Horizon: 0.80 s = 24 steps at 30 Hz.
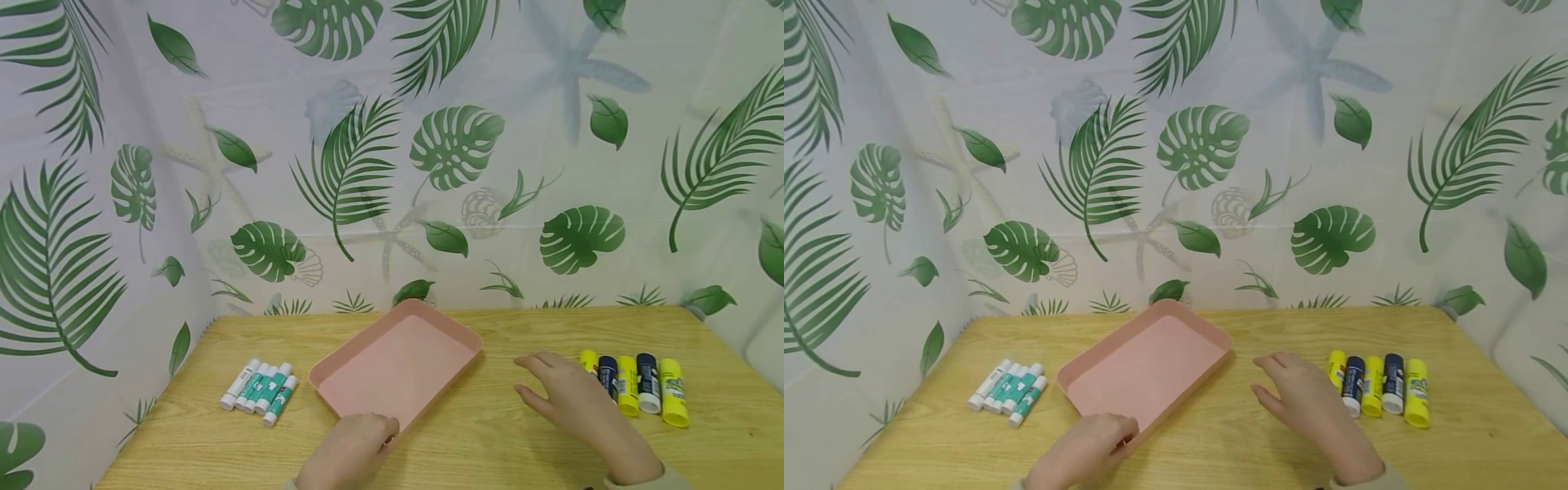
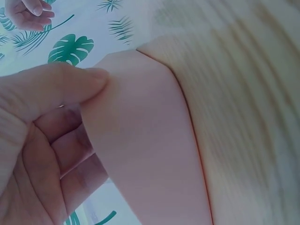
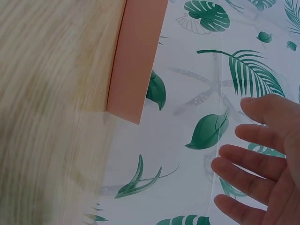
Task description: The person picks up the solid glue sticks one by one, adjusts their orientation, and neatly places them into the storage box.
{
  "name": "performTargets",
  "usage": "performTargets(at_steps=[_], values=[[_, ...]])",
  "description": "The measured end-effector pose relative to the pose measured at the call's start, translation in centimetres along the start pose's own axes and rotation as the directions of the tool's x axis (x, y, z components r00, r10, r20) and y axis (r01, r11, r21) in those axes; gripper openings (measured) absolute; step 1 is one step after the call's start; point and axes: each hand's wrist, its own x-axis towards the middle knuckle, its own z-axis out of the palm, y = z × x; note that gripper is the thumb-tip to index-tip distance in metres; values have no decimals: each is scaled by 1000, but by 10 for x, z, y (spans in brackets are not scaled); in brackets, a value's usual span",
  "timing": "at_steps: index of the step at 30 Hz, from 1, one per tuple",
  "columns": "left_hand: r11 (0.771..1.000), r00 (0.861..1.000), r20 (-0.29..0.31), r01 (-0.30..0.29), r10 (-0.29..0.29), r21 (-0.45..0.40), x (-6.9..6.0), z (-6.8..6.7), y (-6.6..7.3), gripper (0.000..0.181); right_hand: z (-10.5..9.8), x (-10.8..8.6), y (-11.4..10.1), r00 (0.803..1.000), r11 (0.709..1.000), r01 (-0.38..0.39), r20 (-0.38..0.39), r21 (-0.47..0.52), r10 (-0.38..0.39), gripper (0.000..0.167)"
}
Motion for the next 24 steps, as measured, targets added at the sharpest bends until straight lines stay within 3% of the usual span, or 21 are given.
performTargets(at_steps=[5, 24], values=[[1000, 1000, -10, -6, 6, 11, -1, 0, -1, 20, 0, 0, 0, 1000, 1000, 4, -1, 7, -4, 33], [996, 998, 25, 55, -53, -73, -1, -1, -3, 21, 4, 0, 0, 999, 1000, 16, 27, 21, -17, 35]])
